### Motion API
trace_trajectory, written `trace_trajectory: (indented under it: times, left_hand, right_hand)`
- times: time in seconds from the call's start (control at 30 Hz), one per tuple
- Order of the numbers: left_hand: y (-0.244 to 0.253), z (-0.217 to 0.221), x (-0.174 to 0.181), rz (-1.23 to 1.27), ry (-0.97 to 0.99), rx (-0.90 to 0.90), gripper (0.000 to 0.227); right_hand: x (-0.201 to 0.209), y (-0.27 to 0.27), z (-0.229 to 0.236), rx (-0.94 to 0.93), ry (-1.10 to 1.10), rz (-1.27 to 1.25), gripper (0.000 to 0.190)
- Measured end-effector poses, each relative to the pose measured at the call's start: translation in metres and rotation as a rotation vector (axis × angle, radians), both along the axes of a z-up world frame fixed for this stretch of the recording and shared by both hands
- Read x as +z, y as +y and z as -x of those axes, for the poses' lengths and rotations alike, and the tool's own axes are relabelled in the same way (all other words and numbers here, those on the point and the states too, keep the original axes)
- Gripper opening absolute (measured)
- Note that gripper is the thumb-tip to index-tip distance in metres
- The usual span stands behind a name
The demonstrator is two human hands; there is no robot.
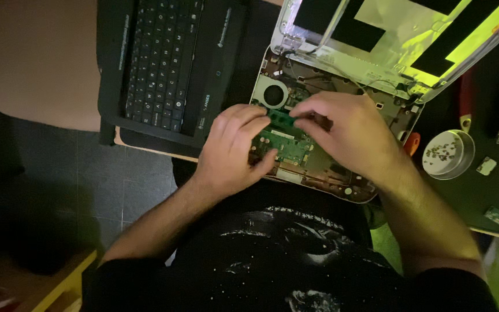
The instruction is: The person assembles a laptop by placing the motherboard into the chassis and securing it with screws using a screwdriver. They then install a cooling fan and connect a ribbon cable to the motherboard.
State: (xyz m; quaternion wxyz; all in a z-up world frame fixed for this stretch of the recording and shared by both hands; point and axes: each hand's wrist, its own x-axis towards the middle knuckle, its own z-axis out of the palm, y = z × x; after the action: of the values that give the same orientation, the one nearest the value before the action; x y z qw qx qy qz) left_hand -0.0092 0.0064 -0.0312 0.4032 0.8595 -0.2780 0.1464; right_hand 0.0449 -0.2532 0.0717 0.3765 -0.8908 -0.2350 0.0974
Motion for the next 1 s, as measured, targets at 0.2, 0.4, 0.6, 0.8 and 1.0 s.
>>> trace_trajectory:
  times: [0.2,0.4,0.6,0.8,1.0]
  left_hand:
    - [-0.002,-0.003,0.019,0.005,0.151,-0.037,0.063]
    - [-0.008,-0.010,0.022,-0.065,0.182,-0.032,0.075]
    - [-0.011,-0.010,0.016,-0.122,0.086,-0.018,0.062]
    - [-0.012,-0.012,0.034,-0.171,0.109,-0.018,0.056]
    - [-0.012,-0.011,0.029,-0.214,0.115,-0.003,0.055]
  right_hand:
    - [-0.011,-0.003,0.001,0.001,0.011,0.041,0.012]
    - [-0.004,0.002,-0.003,0.000,0.094,0.029,0.012]
    - [-0.016,-0.004,-0.001,-0.010,0.109,0.031,0.016]
    - [-0.008,0.000,-0.003,-0.030,0.100,0.028,0.013]
    - [-0.008,-0.002,-0.001,-0.026,0.105,0.017,0.013]
